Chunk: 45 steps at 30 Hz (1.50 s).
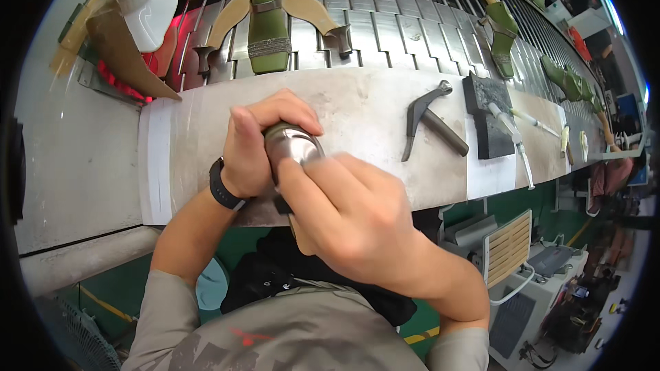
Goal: The person assembles high-heeled shoes by taking shoe bodies and soles from a conveyor belt, pressing each sole onto a shoe by hand, tapping the edges with a hammer, and applying adhesive using a syringe.
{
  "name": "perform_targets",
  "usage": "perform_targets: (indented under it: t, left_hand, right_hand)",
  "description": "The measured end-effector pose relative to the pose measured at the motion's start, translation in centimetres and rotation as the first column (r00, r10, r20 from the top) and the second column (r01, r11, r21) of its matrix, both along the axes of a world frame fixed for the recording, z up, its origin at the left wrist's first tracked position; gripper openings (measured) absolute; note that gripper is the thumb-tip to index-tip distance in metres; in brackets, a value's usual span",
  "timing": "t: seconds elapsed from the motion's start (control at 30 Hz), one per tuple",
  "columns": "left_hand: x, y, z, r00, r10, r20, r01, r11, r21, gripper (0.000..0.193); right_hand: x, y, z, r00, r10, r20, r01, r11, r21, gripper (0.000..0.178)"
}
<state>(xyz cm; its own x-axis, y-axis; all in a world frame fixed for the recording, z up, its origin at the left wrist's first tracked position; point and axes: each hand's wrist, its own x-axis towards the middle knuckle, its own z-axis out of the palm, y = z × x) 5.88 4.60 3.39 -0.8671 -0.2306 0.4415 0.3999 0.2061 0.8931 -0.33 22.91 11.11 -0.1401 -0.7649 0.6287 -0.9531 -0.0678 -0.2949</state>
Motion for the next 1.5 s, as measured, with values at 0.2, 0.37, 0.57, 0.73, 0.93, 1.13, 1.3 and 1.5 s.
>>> perform_targets:
  t: [0.2, 0.37, 0.57, 0.73, 0.93, 1.13, 1.3, 1.5]
  left_hand:
    - [0.2, -0.1, 0.8, 0.999, -0.035, 0.024, 0.036, 0.998, -0.06, 0.103]
    - [0.2, -0.9, -0.3, 0.994, -0.068, 0.084, 0.057, 0.991, 0.124, 0.106]
    - [0.3, -0.9, -0.2, 0.991, -0.125, 0.05, 0.122, 0.991, 0.06, 0.115]
    - [0.6, -0.9, 0.1, 0.992, -0.117, 0.047, 0.115, 0.992, 0.047, 0.118]
    - [0.7, -1.0, 0.4, 0.993, -0.116, 0.033, 0.116, 0.993, 0.008, 0.118]
    - [0.8, -1.2, 0.7, 0.993, -0.11, 0.036, 0.111, 0.993, -0.032, 0.117]
    - [1.0, -1.3, 0.4, 0.995, -0.093, 0.041, 0.094, 0.995, -0.021, 0.112]
    - [0.5, -2.7, 2.2, 0.996, -0.082, -0.026, 0.084, 0.994, 0.065, 0.074]
  right_hand:
    - [1.0, 2.1, 1.4, 1.0, 0.015, -0.009, -0.014, 0.998, 0.066, 0.035]
    - [1.9, 1.9, 1.3, 1.0, 0.001, 0.002, -0.001, 1.0, 0.007, 0.034]
    - [1.2, 0.4, -1.3, 1.0, -0.03, 0.0, 0.03, 0.997, -0.067, 0.037]
    - [1.1, 0.1, -1.9, 0.998, -0.032, -0.048, 0.029, 0.997, -0.066, 0.038]
    - [1.0, -0.3, -2.5, 0.998, -0.021, -0.065, 0.015, 0.996, -0.089, 0.038]
    - [1.0, -0.3, -2.3, 0.996, -0.025, -0.085, 0.019, 0.997, -0.074, 0.039]
    - [0.7, -0.7, -2.3, 0.995, -0.02, -0.093, 0.013, 0.997, -0.08, 0.037]
    - [-1.5, -3.2, -2.9, 0.987, 0.013, -0.162, -0.055, 0.965, -0.255, 0.032]
